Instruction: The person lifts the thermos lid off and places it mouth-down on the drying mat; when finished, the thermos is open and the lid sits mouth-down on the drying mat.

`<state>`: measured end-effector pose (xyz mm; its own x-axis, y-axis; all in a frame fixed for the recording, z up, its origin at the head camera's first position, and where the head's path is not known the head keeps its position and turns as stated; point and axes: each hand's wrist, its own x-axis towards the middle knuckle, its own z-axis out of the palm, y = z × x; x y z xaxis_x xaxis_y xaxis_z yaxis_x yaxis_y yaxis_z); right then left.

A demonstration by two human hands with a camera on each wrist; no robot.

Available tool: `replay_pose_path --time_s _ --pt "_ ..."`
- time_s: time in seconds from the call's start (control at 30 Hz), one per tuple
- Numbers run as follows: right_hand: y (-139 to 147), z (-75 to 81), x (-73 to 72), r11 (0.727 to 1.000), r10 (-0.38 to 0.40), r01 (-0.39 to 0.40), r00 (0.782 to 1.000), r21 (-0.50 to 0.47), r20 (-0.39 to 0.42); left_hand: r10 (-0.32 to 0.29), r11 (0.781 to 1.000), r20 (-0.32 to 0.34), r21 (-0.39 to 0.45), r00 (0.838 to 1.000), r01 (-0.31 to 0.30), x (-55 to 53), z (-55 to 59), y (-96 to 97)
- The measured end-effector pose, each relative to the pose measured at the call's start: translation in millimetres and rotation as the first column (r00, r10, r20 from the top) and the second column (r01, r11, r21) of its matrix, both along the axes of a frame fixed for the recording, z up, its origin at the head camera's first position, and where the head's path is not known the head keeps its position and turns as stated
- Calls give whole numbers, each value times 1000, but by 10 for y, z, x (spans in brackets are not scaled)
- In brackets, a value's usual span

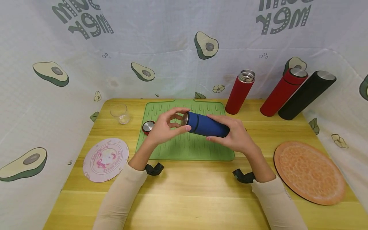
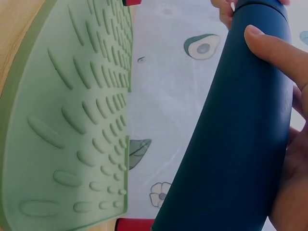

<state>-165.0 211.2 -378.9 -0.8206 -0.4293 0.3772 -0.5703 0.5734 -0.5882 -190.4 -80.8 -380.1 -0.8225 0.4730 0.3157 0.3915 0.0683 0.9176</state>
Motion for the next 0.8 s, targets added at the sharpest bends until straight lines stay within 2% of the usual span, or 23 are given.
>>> replay_pose_path --time_s 0.07,0.13,0.17,0.23,0.3,0.37,0.43,0.47,0.53,0.63,0.73,0.8 --pt "1 1 -2 1000 -1 1 1000 13 -11 43 999 -7 -30 999 -44 2 -10 7" --pt "5 4 -3 1000 1 -1 1000 19 -16 31 999 -32 -43 999 -32 -8 -18 10" --pt "7 8 -2 1000 2 -2 1000 20 -18 3 999 -52 -40 999 -5 -15 -19 9" --pt "16 15 0 1000 7 -7 1000 18 -17 -87 996 -92 -19 992 85 -28 -17 3" --pt "26 21 3 1000 10 -10 1000 12 -14 -189 982 -134 3 973 191 -39 -12 -1" --pt "37 27 8 1000 11 -11 1000 6 -5 -266 962 -163 21 950 273 -42 -7 -6" --pt "45 31 10 1000 8 -8 1000 1 5 -304 948 -170 39 937 315 -42 -3 -9" --pt "48 33 11 1000 6 -6 1000 2 9 -311 946 -166 46 936 322 -43 -3 -10" --pt "52 36 13 1000 4 -4 1000 4 15 -310 945 -147 58 939 321 -42 1 -12" --pt "49 36 16 1000 5 -5 1000 8 15 -272 958 -96 65 957 279 -37 1 -14" --pt "38 25 16 1000 -5 5 1000 22 -3 -181 982 -21 40 983 182 -24 3 -21" --pt "23 17 14 1000 -8 9 1000 30 -13 -103 995 27 15 994 103 -16 5 -26"
